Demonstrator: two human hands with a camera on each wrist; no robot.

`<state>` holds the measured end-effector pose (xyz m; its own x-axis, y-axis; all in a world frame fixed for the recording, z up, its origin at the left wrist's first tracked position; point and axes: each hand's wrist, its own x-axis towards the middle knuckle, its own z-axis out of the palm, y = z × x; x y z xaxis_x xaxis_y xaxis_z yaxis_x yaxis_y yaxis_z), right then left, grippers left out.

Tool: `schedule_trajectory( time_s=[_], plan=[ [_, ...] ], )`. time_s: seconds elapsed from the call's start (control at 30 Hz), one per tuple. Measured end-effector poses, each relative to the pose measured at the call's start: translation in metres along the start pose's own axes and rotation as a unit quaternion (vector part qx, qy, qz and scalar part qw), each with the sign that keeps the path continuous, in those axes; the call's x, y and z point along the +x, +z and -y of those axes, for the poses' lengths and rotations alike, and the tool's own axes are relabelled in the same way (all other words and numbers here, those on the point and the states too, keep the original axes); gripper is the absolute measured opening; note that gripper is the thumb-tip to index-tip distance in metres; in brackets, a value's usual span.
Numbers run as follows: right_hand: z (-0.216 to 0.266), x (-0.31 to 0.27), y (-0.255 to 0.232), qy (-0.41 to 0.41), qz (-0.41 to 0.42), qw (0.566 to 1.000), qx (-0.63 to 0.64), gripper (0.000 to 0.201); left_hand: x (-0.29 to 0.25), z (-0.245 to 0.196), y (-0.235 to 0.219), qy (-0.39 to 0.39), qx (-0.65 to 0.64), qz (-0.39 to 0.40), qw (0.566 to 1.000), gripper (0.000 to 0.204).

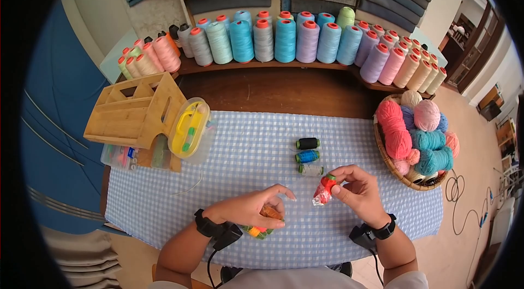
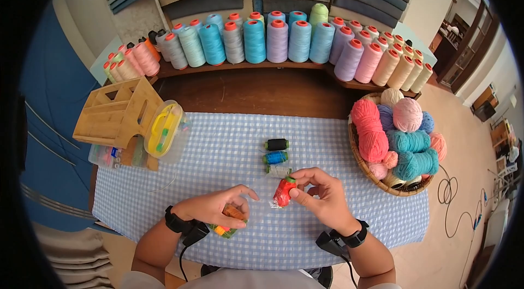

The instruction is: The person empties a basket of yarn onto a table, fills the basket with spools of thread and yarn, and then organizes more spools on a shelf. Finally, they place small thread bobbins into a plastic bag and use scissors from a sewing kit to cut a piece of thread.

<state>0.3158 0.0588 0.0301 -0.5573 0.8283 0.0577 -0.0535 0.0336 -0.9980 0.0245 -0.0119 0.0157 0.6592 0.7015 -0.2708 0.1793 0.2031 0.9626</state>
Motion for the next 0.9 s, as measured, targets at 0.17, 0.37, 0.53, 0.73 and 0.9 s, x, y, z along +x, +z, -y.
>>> schedule_trajectory(
  time_s=[0.17, 0.37, 0.53, 0.73, 0.9],
  plan=[
    [0.002, 0.0, 0.003, -0.009, 0.037, 0.998, -0.054, 0.032, 0.0, 0.0, 0.0, 0.015, 0.023, 0.032, 0.999, 0.07],
    [0.004, 0.001, 0.002, -0.052, 0.059, 0.996, -0.036, 0.027, 0.0, 0.003, 0.0, 0.02, 0.015, 0.035, 0.999, 0.069],
    [0.003, 0.001, 0.003, -0.13, 0.109, 0.979, -0.118, 0.036, 0.0, 0.006, 0.0, 0.025, 0.001, 0.03, 0.999, 0.068],
    [0.008, 0.002, 0.014, -0.164, 0.122, 0.965, -0.167, 0.02, -0.002, 0.007, 0.0, 0.039, -0.038, 0.025, 0.998, 0.066],
    [-0.003, 0.0, 0.011, -0.184, 0.162, 0.957, -0.154, 0.013, 0.0, 0.008, 0.0, 0.025, -0.024, 0.031, 0.999, 0.055]
  ],
)
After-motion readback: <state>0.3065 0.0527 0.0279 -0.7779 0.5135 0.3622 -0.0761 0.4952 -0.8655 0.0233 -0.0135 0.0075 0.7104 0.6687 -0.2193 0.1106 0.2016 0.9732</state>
